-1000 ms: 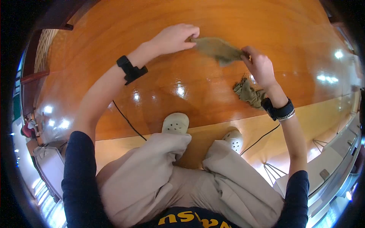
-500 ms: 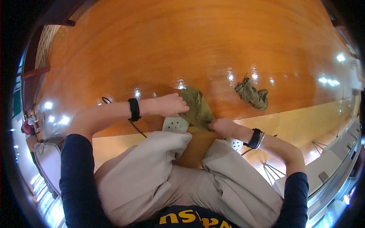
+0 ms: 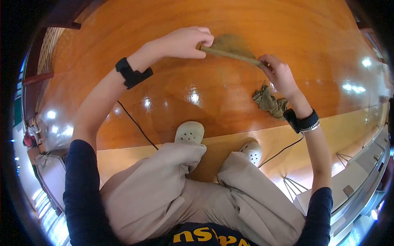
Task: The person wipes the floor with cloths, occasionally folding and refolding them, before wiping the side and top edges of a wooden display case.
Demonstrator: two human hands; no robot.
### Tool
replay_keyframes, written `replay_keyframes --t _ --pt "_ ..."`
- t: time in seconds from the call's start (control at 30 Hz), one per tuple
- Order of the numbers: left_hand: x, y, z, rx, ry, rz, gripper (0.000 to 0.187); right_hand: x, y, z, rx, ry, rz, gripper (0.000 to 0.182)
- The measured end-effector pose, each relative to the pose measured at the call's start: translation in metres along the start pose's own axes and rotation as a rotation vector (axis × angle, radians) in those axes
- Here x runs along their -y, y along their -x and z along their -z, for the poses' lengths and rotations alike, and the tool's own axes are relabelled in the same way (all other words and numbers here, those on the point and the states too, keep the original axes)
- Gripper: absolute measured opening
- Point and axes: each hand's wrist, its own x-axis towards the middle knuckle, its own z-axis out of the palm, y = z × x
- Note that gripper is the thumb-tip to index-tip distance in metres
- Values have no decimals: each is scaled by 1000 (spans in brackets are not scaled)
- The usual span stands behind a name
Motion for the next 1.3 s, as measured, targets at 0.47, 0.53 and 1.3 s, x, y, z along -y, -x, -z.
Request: replay_keyframes --t 0.47,0.53,1.3 --pt "-60 79 -149 580 86 -156 25 30 140 -122 866 165 231 23" --pt "-64 77 -144 579 193 -142 21 41 136 -107 965 -20 128 23" --pt "-24 47 -134 381 -139 -118 22 -11 77 -107 636 333 103 19"
